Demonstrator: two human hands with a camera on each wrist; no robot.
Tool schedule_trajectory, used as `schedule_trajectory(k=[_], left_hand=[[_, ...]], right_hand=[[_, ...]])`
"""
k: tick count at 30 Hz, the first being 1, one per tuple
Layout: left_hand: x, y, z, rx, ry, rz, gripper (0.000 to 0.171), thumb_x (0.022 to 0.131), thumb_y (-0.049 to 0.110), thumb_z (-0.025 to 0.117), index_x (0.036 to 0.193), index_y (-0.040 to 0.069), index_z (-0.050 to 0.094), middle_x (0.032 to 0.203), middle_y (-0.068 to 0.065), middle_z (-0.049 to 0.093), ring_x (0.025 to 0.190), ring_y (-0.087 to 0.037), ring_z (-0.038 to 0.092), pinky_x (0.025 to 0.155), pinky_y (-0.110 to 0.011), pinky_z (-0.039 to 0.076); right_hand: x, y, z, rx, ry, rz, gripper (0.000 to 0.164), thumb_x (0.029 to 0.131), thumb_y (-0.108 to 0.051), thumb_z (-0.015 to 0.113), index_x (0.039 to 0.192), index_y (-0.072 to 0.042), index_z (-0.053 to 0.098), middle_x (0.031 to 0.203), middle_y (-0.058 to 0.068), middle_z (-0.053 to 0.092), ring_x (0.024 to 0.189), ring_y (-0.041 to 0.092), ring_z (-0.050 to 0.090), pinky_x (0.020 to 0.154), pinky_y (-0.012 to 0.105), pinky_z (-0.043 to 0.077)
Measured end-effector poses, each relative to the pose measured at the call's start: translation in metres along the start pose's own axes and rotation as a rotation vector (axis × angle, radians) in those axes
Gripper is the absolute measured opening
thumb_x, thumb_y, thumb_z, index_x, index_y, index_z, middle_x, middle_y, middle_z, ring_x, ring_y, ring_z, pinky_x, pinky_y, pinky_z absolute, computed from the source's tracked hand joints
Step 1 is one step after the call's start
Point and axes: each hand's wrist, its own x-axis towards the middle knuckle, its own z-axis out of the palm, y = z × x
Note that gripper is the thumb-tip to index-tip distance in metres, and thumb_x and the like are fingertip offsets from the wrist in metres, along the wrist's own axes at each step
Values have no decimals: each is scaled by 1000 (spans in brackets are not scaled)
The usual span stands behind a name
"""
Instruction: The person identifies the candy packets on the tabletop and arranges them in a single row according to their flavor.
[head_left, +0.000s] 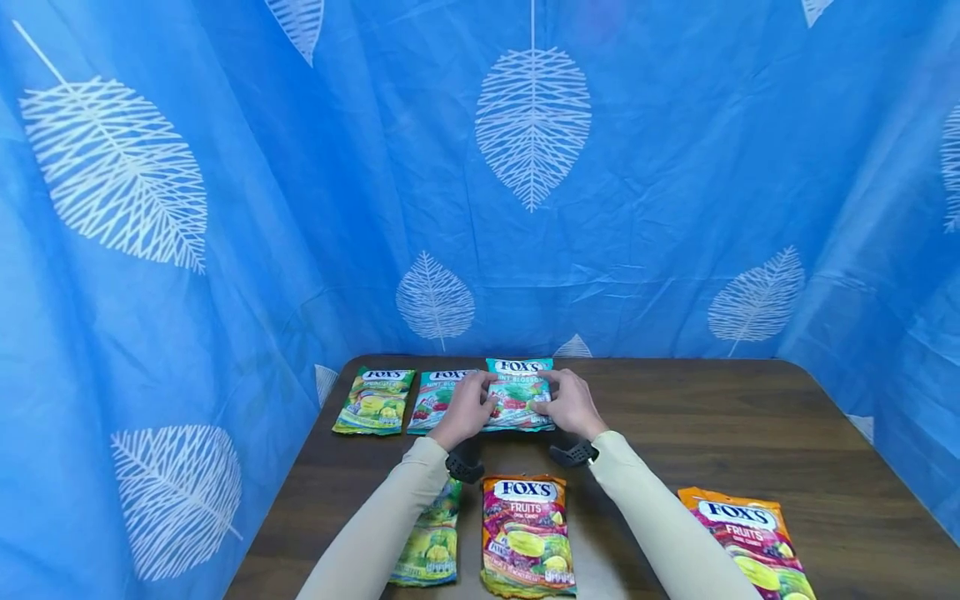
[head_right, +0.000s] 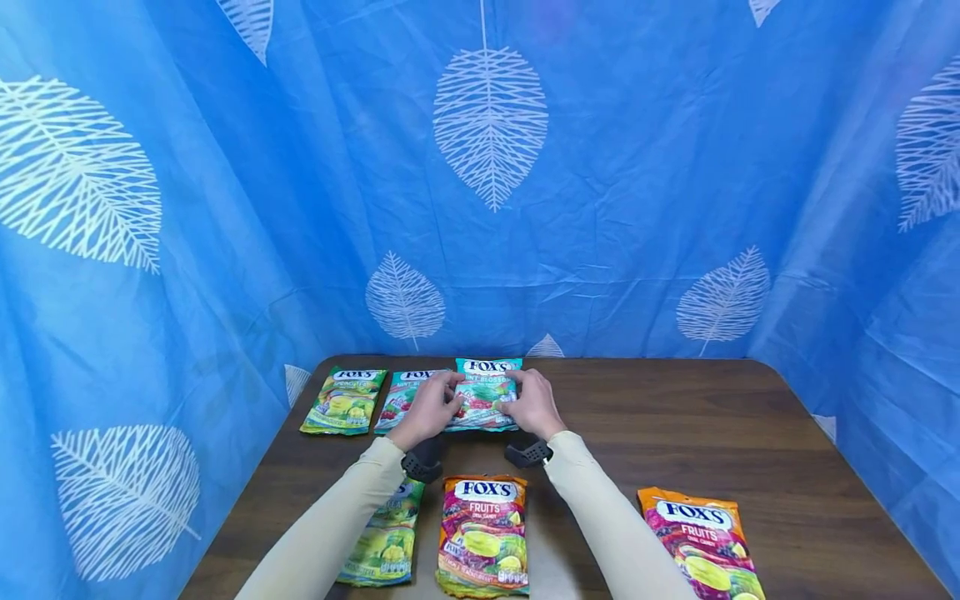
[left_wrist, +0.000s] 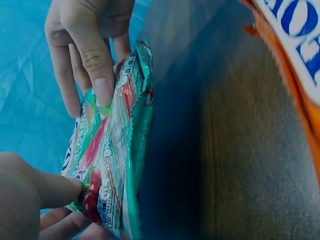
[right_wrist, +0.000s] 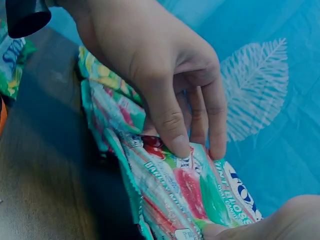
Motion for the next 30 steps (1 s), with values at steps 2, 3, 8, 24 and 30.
schedule_trajectory(k=[2, 3, 8, 24, 30], left_hand=[[1, -3, 1, 5, -8, -28, 38, 105, 1, 72, 142, -4, 65, 116, -14, 62, 92, -22, 55, 79, -34, 53], [1, -4, 2, 7, -12, -35, 39, 105, 1, 72, 143, -4, 65, 116, -14, 61, 93, -22, 55, 79, -35, 54], [4, -11, 9, 5, -35, -64, 39, 107, 1, 69, 145, -3, 63, 119, -14, 61, 100, -25, 55, 86, -40, 57], [7, -24, 22, 45, -30, -43, 39, 106, -3, 68, 145, -5, 64, 120, -17, 63, 100, -24, 57, 89, -45, 57], [6, -23, 23, 70, -24, -36, 38, 105, -3, 69, 143, -5, 65, 126, -20, 63, 112, -32, 61, 100, -50, 57]], right_hand=[[2, 1, 3, -3, 0, 4, 62, 93, -3, 87, 149, 4, 63, 128, 22, 61, 105, 34, 65, 87, 47, 61], [3, 1, 5, -7, 0, 5, 62, 93, -3, 87, 149, 5, 63, 128, 22, 62, 104, 34, 65, 88, 47, 60], [7, 6, 11, -37, 8, 14, 61, 93, -3, 87, 148, 6, 63, 128, 22, 62, 103, 33, 62, 91, 50, 57], [9, 18, 19, -64, -6, 35, 57, 96, -2, 83, 148, 8, 63, 136, 26, 61, 112, 36, 64, 98, 53, 56], [9, 18, 20, -85, -12, 33, 56, 96, -2, 83, 148, 8, 63, 136, 26, 61, 112, 36, 63, 99, 54, 55]])
